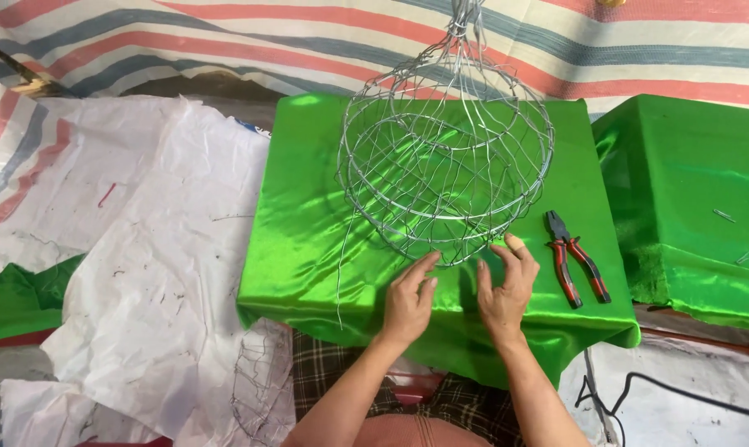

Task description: The person is assembling a wire frame structure by cutting and bending metal wires with pliers.

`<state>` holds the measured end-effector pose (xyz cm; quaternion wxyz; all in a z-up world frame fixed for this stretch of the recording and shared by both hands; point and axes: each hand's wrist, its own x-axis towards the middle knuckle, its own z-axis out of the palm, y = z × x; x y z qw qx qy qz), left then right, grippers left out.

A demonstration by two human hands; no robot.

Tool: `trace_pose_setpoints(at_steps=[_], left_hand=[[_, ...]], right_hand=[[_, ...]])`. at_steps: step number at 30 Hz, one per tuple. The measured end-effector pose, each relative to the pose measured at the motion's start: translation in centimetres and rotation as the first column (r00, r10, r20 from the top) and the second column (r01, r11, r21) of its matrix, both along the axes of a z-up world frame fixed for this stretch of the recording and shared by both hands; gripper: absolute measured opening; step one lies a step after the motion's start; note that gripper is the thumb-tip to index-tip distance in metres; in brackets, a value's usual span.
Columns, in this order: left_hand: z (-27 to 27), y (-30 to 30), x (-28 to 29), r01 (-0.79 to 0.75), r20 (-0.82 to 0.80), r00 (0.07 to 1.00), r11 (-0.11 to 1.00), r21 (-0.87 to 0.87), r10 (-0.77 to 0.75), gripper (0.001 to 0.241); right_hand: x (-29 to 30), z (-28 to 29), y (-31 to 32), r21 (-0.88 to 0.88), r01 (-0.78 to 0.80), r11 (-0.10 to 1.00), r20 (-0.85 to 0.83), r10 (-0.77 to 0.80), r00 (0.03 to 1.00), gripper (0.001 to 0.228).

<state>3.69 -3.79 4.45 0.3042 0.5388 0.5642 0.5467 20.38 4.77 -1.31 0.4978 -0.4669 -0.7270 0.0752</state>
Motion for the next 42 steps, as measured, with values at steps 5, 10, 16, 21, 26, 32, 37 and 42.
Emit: trace_pose_setpoints(at_steps=[5, 10, 16, 21, 26, 32, 37, 42], left_hand=[[-4.9, 0.4, -0.5, 0.050, -0.209, 0.977, 0.999, -0.010, -0.051, 0.045], [-3.4, 0.5, 0.4, 0.067, -0.472, 0.873, 0.989, -0.135, -0.123, 0.055], [-5.2, 1.4, 0.2, -0.017, -0.568, 0.822, 0.993, -0.116, -0.052, 0.054], [-5.4, 1.3, 0.0, -0.005, -0.541, 0.840, 0.998, -0.069, -0.033, 0.051], [-7.7, 1.1, -0.4, -0.004, -0.561, 0.828, 1.000, -0.023, -0.009, 0.048], [-4.5, 0.5, -0.4, 0.008, -0.605, 0.796, 1.000, 0.020, 0.005, 0.038], [-5.3, 0.7, -0.3, 0.014, -0.620, 0.784, 1.000, -0.020, -0.024, 0.042], [-5.9, 0.7, -0.3, 0.016, -0.640, 0.765, 0.996, -0.090, -0.070, 0.044]], right_hand=[[-1.0, 0.7, -0.8, -0.136, 0.003, 0.991, 0.102, 0.011, 0.995, 0.057], [-2.6, 2.0, -0.9, -0.354, 0.157, 0.922, 0.267, -0.061, 0.962, 0.080], [-1.7, -1.3, -0.3, -0.221, 0.081, 0.972, 0.344, 0.000, 0.939, 0.030], [-1.6, -1.6, -0.6, -0.243, 0.065, 0.968, 0.245, -0.003, 0.970, 0.018], [-1.0, -3.0, -0.2, -0.295, 0.072, 0.953, 0.111, -0.041, 0.993, 0.061], [-1.8, -0.7, -0.7, -0.213, 0.072, 0.974, 0.160, -0.038, 0.986, 0.078], [-1.7, -0.6, -0.6, -0.162, 0.042, 0.986, 0.011, -0.041, 0.999, 0.085], [-1.4, -0.7, -0.7, -0.289, 0.005, 0.957, -0.055, -0.021, 0.998, 0.073]])
